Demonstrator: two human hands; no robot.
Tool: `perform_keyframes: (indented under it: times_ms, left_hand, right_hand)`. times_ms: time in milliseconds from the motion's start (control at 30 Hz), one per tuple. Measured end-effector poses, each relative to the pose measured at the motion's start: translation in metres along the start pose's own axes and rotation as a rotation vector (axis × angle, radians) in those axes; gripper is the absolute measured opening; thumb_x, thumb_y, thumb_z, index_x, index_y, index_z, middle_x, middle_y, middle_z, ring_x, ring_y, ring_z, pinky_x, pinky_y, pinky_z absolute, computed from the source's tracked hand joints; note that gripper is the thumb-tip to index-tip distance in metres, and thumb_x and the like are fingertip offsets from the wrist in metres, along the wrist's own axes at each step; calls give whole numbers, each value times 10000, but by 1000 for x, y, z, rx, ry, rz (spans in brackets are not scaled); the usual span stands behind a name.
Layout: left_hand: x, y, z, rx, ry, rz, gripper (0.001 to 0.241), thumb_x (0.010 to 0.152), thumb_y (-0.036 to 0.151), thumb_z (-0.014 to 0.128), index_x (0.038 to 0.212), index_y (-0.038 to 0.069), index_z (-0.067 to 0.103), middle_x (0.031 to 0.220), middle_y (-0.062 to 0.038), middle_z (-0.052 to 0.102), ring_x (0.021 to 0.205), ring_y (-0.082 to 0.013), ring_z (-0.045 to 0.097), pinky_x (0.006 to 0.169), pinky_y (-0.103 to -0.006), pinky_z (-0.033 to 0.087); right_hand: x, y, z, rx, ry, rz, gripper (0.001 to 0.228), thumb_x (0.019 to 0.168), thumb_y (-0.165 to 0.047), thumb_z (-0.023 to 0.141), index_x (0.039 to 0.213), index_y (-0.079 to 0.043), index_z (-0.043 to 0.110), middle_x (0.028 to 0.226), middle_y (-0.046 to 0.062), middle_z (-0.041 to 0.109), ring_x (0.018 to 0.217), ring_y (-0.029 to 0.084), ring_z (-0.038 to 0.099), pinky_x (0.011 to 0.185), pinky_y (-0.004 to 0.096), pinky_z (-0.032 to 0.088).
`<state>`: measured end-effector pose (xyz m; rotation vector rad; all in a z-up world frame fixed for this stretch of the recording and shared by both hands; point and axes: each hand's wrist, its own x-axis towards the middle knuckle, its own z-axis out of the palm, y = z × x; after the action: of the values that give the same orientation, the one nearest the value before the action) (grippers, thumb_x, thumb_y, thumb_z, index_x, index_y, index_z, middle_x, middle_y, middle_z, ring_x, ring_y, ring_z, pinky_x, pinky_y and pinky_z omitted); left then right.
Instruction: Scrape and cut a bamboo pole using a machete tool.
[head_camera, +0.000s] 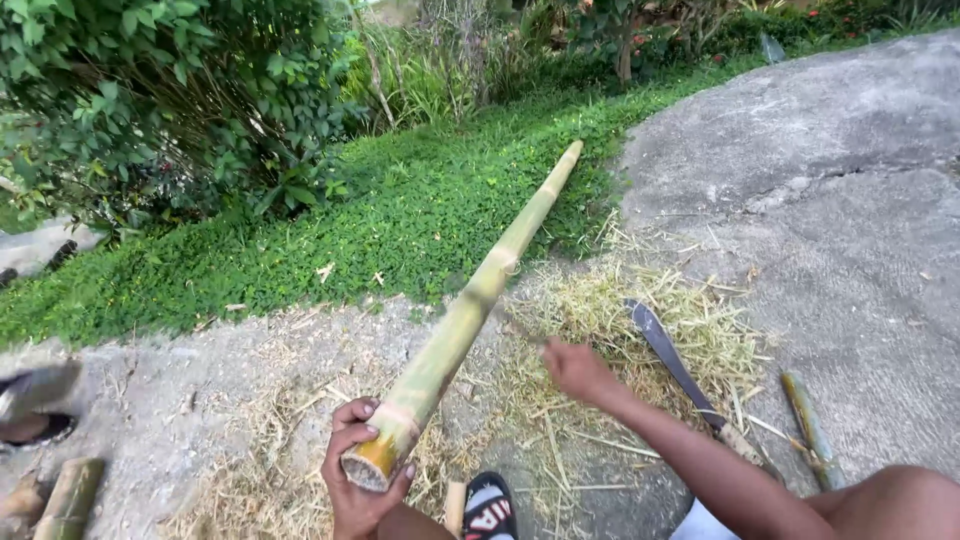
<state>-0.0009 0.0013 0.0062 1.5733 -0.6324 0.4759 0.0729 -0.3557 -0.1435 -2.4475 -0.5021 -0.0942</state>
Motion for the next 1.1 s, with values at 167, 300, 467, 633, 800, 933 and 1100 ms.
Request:
perform_keyframes:
  times_ms: [167,300,467,633,800,933,1100]
  left_hand:
    - [-8,-20,-2,-88,-9,44,603,675,61,852,1221,125,604,1292,-167,509,1305,-328,517,1155,-513,464]
    - [-14,-28,4,-46,140,7,633,718,134,850,1282,97,565,1332,-210,533,1294,-351,572,1036,-527,593]
    - [-20,-17,12,21,393,-129,600,777,137,811,1302,16,547,1345,-261,598,1230,-356,631,1039,-501,582]
    - [-21,-6,22,112,456,-124,591,792,107,802,1307,-51,561,1337,-284,610,1269,-350,612,1124,-476,515]
    - [-24,-19,25,-18,516,-85,576,801,16,779,1317,-63,535,1367,-292,583,1278,-353,598,1126,-475,512]
    - [-18,-25,30,-84,550,-67,547,799,-6,765,1293,-67,538,1345,-297,602,1215,-348,649,1062,-469,581]
    - [-26,-30,37,-110,557,-77,525,825,34,780,1289,-74,560,1322,-316,629,1153,-345,682,1035,-452,592]
  right_hand:
    - [5,44,-12,321,123,700,415,1105,-446,290,958,-140,529,551,-15,493,386,76,395,339,262,397]
    - [-19,-20,-9,318,-1,438,381,1077,-397,342,931,-132,572,544,-41,458,385,99,371,348,305,396]
    - [-46,-113,-18,159,40,-114,339,1081,-360,411,972,-93,589,508,-15,475,367,114,427,346,326,396]
    - [-18,-88,-15,166,-246,168,329,1076,-329,329,1048,-91,554,520,-11,522,362,141,468,329,301,437]
    - [4,-70,-26,238,-183,453,387,1105,-354,274,1025,-90,546,553,-11,479,382,130,428,304,289,415]
    - [-28,-109,-17,117,-140,100,367,1092,-362,311,1007,-99,553,512,-25,458,367,119,417,338,294,389]
    - [-11,-85,-22,290,-161,384,380,1091,-378,269,1005,-114,528,535,-19,469,371,118,453,314,265,429]
